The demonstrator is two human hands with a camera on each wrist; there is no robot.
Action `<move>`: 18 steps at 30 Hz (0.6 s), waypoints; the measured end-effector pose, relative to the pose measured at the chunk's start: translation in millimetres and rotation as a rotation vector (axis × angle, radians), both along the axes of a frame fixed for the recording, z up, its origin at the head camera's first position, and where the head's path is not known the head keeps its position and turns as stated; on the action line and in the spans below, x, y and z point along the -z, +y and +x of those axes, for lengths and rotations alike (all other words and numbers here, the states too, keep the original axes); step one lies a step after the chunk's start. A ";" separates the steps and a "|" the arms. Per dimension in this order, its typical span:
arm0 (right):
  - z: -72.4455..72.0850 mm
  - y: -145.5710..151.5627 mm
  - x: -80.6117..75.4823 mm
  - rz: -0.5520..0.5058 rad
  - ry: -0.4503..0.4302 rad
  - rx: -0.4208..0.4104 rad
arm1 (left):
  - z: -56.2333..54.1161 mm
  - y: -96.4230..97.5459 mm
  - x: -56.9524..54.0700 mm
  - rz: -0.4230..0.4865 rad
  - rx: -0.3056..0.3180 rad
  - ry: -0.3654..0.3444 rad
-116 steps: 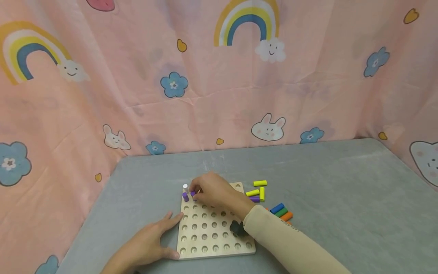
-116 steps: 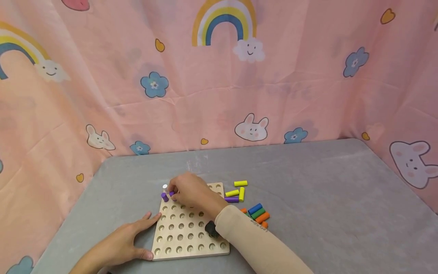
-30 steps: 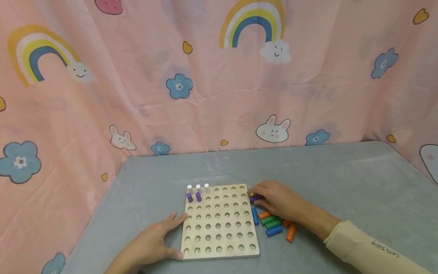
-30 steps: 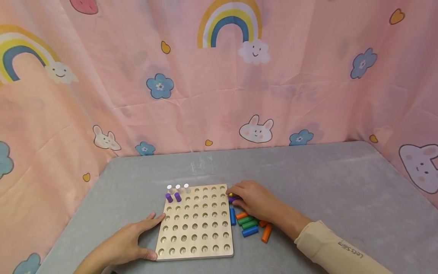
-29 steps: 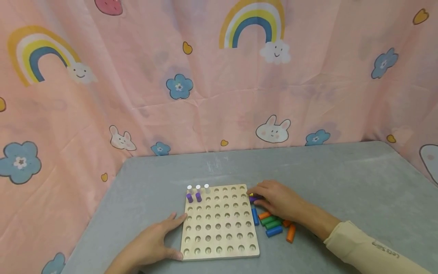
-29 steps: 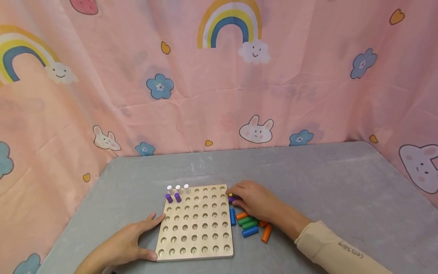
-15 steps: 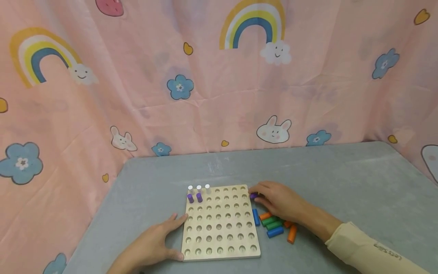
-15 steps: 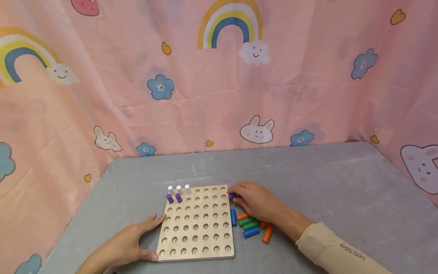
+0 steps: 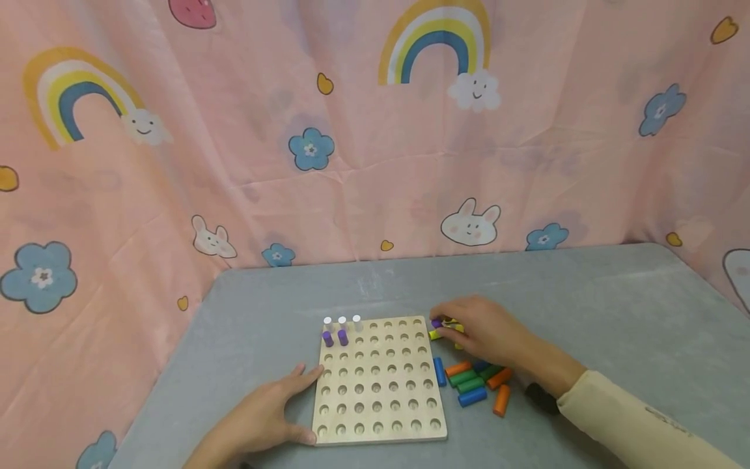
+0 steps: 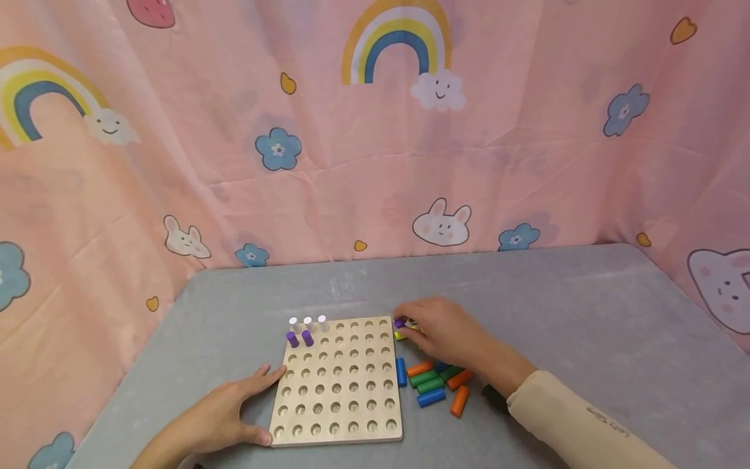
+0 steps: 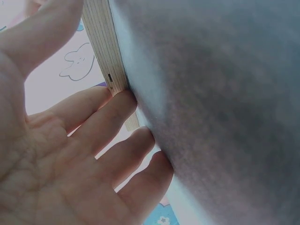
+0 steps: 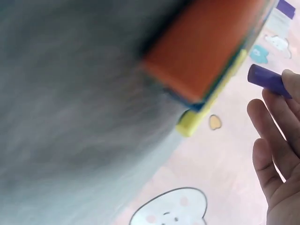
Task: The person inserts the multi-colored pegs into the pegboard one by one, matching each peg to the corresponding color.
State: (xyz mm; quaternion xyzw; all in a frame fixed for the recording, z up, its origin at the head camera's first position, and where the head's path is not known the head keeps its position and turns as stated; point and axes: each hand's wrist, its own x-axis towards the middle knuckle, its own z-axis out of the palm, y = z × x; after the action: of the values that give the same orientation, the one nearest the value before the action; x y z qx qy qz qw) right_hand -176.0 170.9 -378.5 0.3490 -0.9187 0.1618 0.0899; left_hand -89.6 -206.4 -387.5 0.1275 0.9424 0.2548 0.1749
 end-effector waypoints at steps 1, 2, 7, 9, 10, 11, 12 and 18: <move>0.3 -1.9 -2.3 -0.007 -0.006 -0.002 | 0.0 0.0 0.1 0.000 -0.001 0.002; 0.7 -4.3 -4.4 -0.016 -0.014 -0.001 | -0.1 -0.1 0.1 0.000 0.000 0.003; 0.6 -21.7 -12.8 -0.044 -0.052 -0.012 | 0.1 -0.5 0.6 -0.001 0.007 0.012; 0.2 -30.5 -16.9 -0.067 -0.089 -0.026 | 0.3 -0.5 0.4 -0.001 0.009 0.015; -0.1 -35.1 -19.1 -0.082 -0.110 -0.033 | 0.3 -0.5 0.3 0.000 0.011 0.017; -0.1 -39.8 -21.7 -0.091 -0.135 -0.032 | 0.3 -0.5 0.1 0.000 0.014 0.020; -0.4 -44.6 -23.8 -0.104 -0.161 -0.032 | 0.3 -0.5 0.1 -0.001 0.014 0.021; -4.5 -74.3 -31.6 -0.119 -0.258 -0.021 | 0.2 -0.2 -0.1 -0.011 0.005 0.015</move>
State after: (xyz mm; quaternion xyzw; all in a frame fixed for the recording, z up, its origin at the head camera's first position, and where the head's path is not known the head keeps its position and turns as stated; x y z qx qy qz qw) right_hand -180.5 96.6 -346.9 0.3287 -0.9077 0.2607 -0.0102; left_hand -89.4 -206.6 -387.5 0.1308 0.9448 0.2481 0.1693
